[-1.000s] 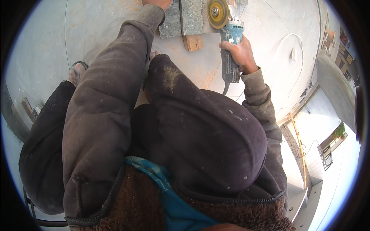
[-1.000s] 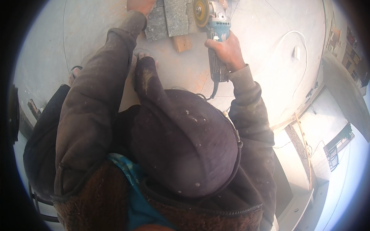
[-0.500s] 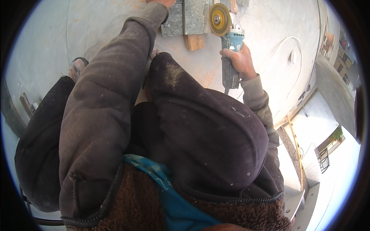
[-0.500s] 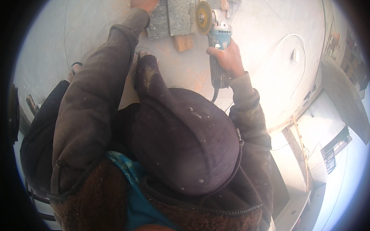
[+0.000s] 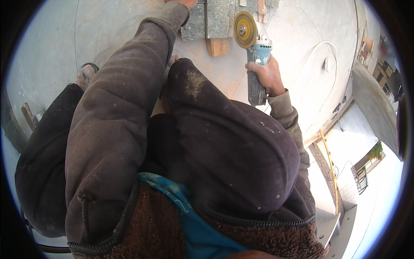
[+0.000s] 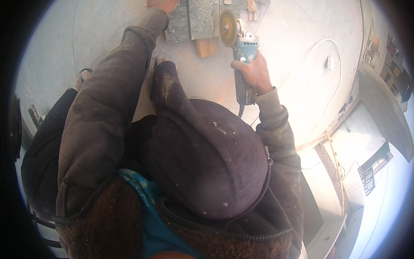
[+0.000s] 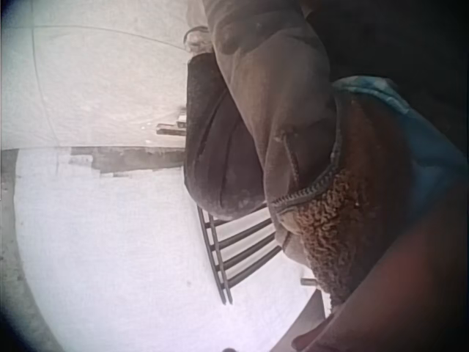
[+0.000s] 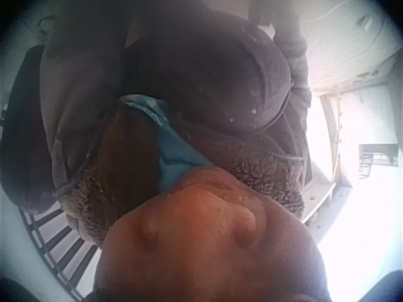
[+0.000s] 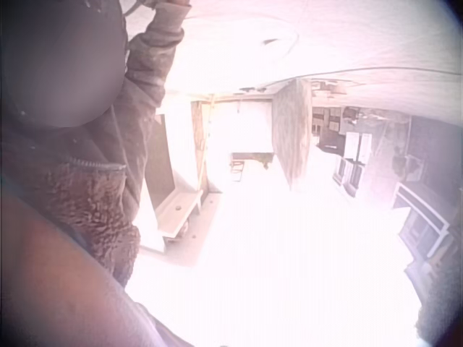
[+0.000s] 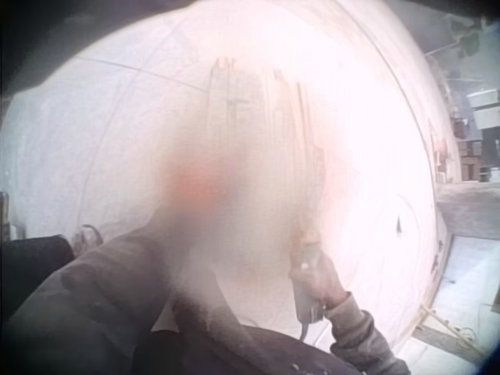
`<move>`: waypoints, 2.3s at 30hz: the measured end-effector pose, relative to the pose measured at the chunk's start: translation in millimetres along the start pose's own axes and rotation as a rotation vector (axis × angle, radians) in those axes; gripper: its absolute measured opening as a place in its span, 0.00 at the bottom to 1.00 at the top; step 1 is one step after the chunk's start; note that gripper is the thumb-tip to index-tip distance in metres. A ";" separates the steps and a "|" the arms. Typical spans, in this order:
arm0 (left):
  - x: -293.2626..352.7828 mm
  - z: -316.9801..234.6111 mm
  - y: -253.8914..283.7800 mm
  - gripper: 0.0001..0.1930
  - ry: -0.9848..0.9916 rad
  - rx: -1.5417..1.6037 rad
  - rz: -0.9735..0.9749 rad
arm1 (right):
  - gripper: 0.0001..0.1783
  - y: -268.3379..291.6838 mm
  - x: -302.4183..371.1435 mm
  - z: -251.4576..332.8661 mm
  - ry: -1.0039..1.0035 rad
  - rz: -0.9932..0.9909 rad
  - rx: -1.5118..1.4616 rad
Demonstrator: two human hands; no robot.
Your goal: The person uses an angle grinder to cut and shape rectangular stone tiles on a tiled floor. They hold the tiles with one hand and operate the grinder with the other, then lift and inspect the cut pieces before placing them against a wall.
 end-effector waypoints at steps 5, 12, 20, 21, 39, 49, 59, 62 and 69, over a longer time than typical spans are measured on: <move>0.3 -0.4 -2.1 0.33 -0.010 -0.009 -0.001 | 0.23 -1.1 2.1 -8.0 0.006 0.001 -0.016; 1.1 0.0 -5.1 0.33 -0.016 -0.026 -0.003 | 0.22 -2.4 5.3 -11.8 -0.002 0.022 -0.017; 3.0 0.1 -7.3 0.32 -0.020 -0.048 -0.007 | 0.22 -3.1 7.2 -15.0 0.029 0.033 0.000; 2.9 -0.3 -7.3 0.32 -0.024 -0.052 -0.008 | 0.22 -3.0 7.3 -14.6 0.009 0.025 -0.003; 1.5 0.9 -11.3 0.30 -0.030 -0.075 -0.016 | 0.23 1.5 -13.5 3.7 0.035 0.008 -0.078; 2.6 0.9 -12.5 0.29 -0.030 -0.086 -0.018 | 0.20 4.4 -21.2 21.1 0.070 0.014 -0.054; 2.1 2.5 -16.2 0.28 -0.033 -0.105 -0.026 | 0.19 5.7 -30.8 25.2 0.102 0.023 -0.043; 1.4 2.2 -17.8 0.28 -0.036 -0.114 -0.030 | 0.19 6.3 -34.5 25.2 0.112 0.021 -0.046; 0.5 1.0 -23.2 0.28 -0.040 -0.141 -0.044 | 0.18 6.4 -36.3 24.5 0.121 0.020 -0.049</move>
Point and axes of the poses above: each hand's wrist, its own x-axis away from the middle knuckle, its own y-axis out of the back of the hand, z = x × y, the point moved 1 cm from there along -x, towards the middle knuckle, and after that the axes turned 9 degrees about -y, right-handed, at the moved point
